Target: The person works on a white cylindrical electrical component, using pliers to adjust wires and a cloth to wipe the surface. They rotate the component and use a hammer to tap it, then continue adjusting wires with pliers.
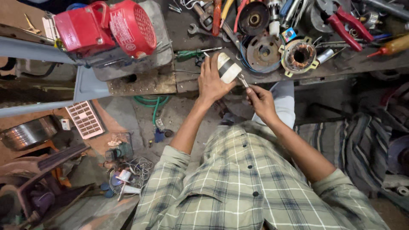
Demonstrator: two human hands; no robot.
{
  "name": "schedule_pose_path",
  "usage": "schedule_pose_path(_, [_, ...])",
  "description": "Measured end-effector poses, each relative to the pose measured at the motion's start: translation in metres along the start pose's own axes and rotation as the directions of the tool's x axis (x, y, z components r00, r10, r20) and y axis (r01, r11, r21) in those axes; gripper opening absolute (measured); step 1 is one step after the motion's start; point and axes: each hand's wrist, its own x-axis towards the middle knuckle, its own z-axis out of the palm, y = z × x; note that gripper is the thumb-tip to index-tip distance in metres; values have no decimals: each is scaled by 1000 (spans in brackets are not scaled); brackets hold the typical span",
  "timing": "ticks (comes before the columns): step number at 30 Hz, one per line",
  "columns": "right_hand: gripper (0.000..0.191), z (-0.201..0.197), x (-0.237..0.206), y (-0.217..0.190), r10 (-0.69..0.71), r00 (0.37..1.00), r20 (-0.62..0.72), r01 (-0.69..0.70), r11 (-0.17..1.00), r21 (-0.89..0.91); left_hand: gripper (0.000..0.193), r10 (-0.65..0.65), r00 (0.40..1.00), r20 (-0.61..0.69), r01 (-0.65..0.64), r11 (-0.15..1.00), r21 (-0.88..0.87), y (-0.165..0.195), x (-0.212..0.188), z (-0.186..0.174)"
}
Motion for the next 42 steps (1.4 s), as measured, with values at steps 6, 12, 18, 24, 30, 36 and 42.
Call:
schedule_pose_path(6, [18,-31,-16,-45,-566,823,36,503,699,-509,113,35,991,130,-32,999,-23,-8,7,-5])
schedule_pose_path(12, [31,-36,28,-126,-659,560,502,711,71,-699,111,82,979,187,-82,997,-5,-8,14,-17])
schedule_pose_path(18, [38,-17,44,-161,-541,439,717,809,-109,-578,112,48,975,215,-50,999,5,-8,13,-21])
schedule_pose_path(24, [30,-5,36,-170,-448,433,782,791,-227,-568,114,75,978,197,-78,997,4,-14,12,-18])
schedule_pose_path(30, [33,4,36,-171,-403,400,823,750,-372,-547,112,53,973,223,-61,998,29,-17,14,-18])
schedule_pose_path(36, [22,-16,58,-123,-572,492,656,760,-85,-644,113,164,984,72,-160,985,-58,-27,6,-14])
schedule_pose_path(42, [25,12,37,-26,-504,855,118,403,505,-763,112,204,979,-11,-204,974,-100,-34,0,-8])
